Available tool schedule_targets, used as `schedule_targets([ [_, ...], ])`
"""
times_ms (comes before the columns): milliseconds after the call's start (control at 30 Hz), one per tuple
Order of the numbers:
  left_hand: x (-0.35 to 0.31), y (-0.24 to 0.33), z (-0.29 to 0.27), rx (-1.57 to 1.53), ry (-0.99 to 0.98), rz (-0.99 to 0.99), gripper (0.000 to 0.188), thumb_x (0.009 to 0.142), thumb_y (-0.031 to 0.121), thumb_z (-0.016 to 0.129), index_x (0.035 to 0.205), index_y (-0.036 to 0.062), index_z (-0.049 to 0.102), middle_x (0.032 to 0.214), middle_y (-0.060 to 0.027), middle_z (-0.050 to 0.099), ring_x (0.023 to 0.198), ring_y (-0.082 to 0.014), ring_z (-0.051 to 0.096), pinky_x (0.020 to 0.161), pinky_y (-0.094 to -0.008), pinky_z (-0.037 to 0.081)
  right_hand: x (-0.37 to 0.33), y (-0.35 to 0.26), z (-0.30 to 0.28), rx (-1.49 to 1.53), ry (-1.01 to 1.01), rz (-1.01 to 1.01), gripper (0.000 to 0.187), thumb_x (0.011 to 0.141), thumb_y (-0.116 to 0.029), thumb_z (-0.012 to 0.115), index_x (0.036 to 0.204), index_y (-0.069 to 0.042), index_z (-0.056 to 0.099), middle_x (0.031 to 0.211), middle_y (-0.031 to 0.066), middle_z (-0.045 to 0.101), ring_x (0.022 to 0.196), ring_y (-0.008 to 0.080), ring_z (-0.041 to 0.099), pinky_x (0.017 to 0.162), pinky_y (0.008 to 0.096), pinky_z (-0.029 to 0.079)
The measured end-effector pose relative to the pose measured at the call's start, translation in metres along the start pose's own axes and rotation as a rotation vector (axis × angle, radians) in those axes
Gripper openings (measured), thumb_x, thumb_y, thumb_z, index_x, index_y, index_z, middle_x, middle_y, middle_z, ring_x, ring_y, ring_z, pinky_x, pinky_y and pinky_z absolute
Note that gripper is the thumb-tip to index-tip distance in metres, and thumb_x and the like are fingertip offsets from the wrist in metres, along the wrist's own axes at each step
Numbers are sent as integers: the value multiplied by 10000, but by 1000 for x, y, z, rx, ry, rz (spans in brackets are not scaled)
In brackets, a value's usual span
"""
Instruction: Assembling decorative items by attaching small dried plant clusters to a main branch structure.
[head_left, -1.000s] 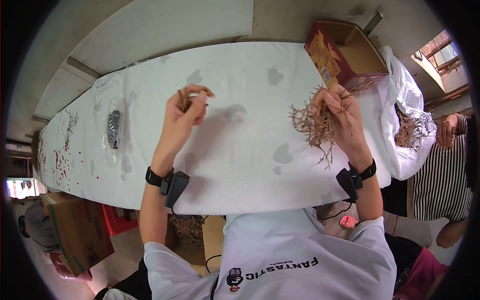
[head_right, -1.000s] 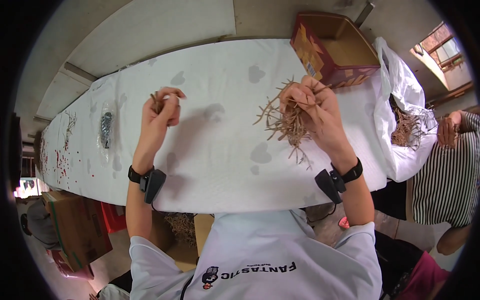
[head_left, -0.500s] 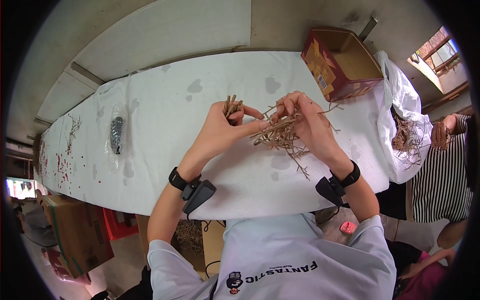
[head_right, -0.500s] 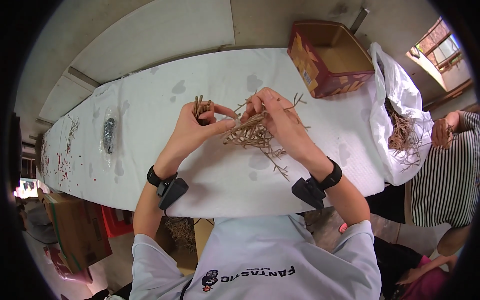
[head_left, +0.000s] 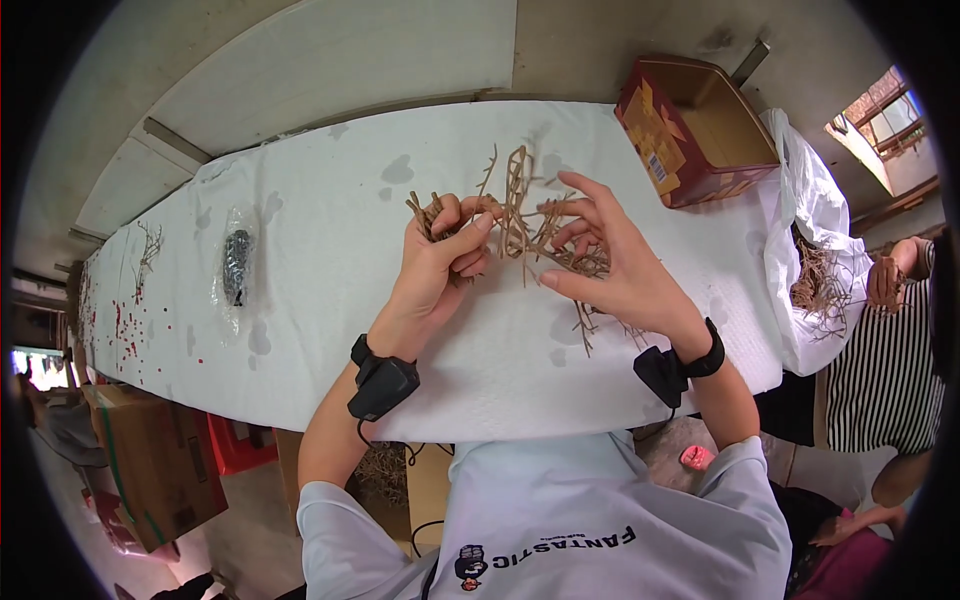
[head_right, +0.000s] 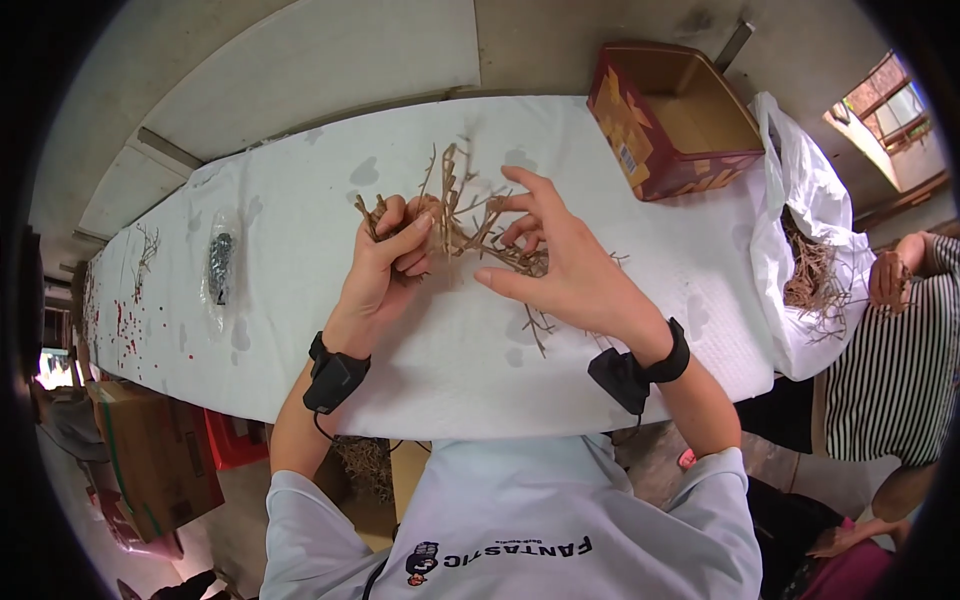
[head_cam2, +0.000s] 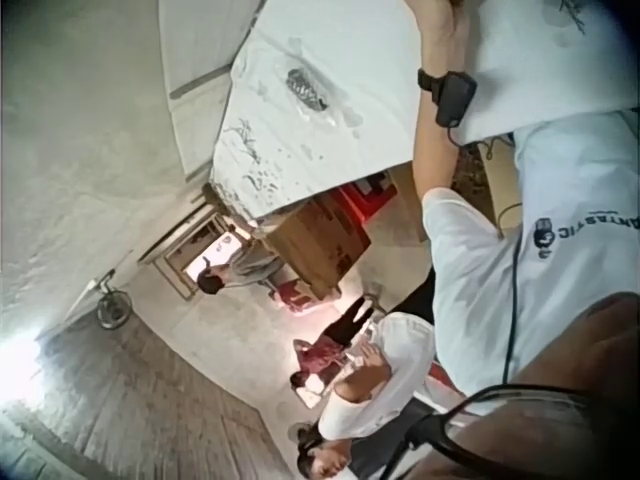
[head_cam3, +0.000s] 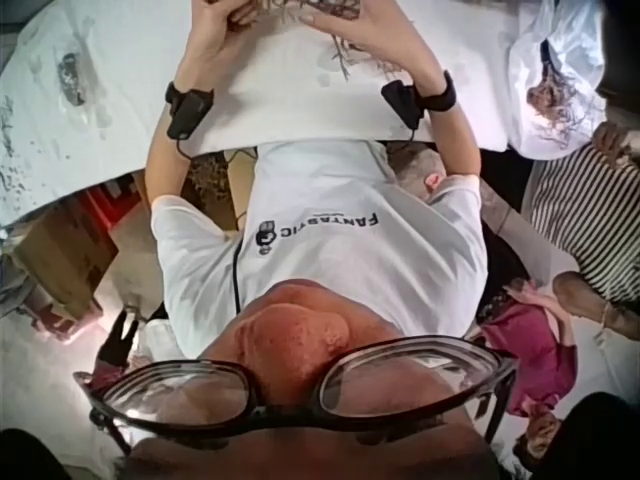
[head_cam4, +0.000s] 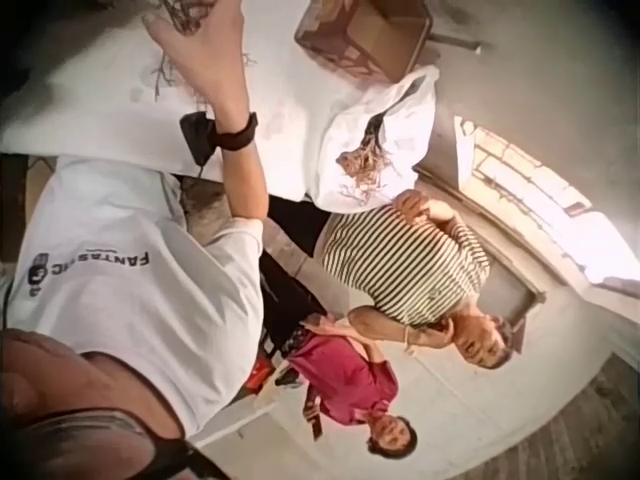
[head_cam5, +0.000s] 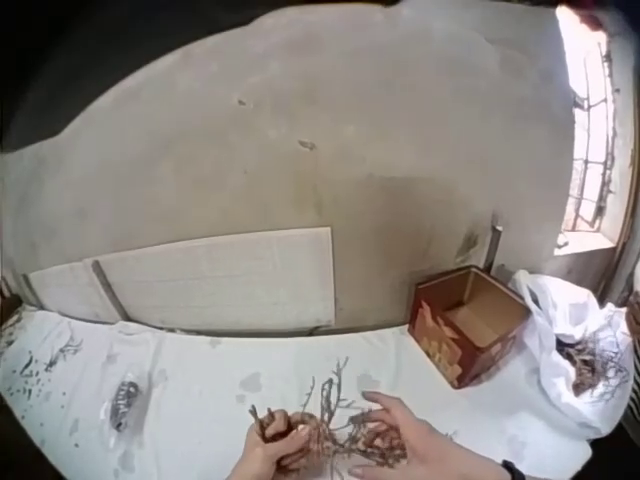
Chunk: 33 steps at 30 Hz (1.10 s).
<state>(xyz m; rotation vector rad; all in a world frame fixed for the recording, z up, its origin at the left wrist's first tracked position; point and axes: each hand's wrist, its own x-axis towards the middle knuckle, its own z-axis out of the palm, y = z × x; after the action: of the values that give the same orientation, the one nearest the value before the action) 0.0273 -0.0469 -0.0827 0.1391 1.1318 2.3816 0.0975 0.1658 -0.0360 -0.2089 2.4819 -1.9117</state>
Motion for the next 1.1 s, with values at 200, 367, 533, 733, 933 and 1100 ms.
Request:
schedule_targets([
  [200, 3, 1, -4, 301, 155, -43, 391, 866, 90, 741, 680, 131, 399, 910, -35, 678, 556, -19, 403, 480, -220, 289, 4, 8, -3, -191, -52, 2, 409, 828, -82, 743, 1213, -1, 635, 935, 26, 623, 780, 86, 475, 682, 256, 410],
  [367, 6, 21, -8, 838, 293, 303, 163, 824, 130, 785, 850, 53, 643, 827, -20, 670, 535, -15, 389, 481, -219, 301, 2, 4, 1, -415, 2, -124, 226, 828, -98, 739, 1034, -9, 712, 760, 44, 567, 633, 120, 453, 575, 282, 379],
  [533, -9, 37, 21, 1061, -113, 120, 278, 793, 122, 799, 1019, 2, 692, 786, -24, 654, 561, -57, 459, 517, -238, 380, 1, 15, 5, -482, -2, -229, 190, 810, -120, 752, 960, -12, 711, 723, 69, 545, 602, 178, 487, 566, 305, 393],
  [733, -5, 4, -5, 1232, -283, 257, 277, 755, 36, 771, 1020, -13, 703, 708, 1, 545, 616, -55, 414, 550, -238, 367, 1, 15, 0, -391, -68, -225, 161, 799, -116, 756, 911, -16, 697, 763, 70, 540, 642, 196, 532, 576, 325, 412],
  [933, -2, 16, -9, 1362, -244, 223, 274, 772, 26, 706, 1038, -33, 691, 682, -6, 507, 625, -95, 449, 588, -238, 415, -3, 9, -13, -586, -64, -271, 120, 815, -79, 724, 894, 0, 678, 847, 62, 533, 716, 201, 549, 609, 304, 422],
  [1100, -4, 28, -9, 1388, -188, 86, 142, 775, 75, 669, 801, -41, 592, 668, -98, 577, 648, -224, 623, 614, -298, 474, 1, 15, -25, -470, 29, -216, 109, 812, -55, 707, 879, 16, 657, 875, 53, 561, 760, 165, 554, 656, 269, 419],
])
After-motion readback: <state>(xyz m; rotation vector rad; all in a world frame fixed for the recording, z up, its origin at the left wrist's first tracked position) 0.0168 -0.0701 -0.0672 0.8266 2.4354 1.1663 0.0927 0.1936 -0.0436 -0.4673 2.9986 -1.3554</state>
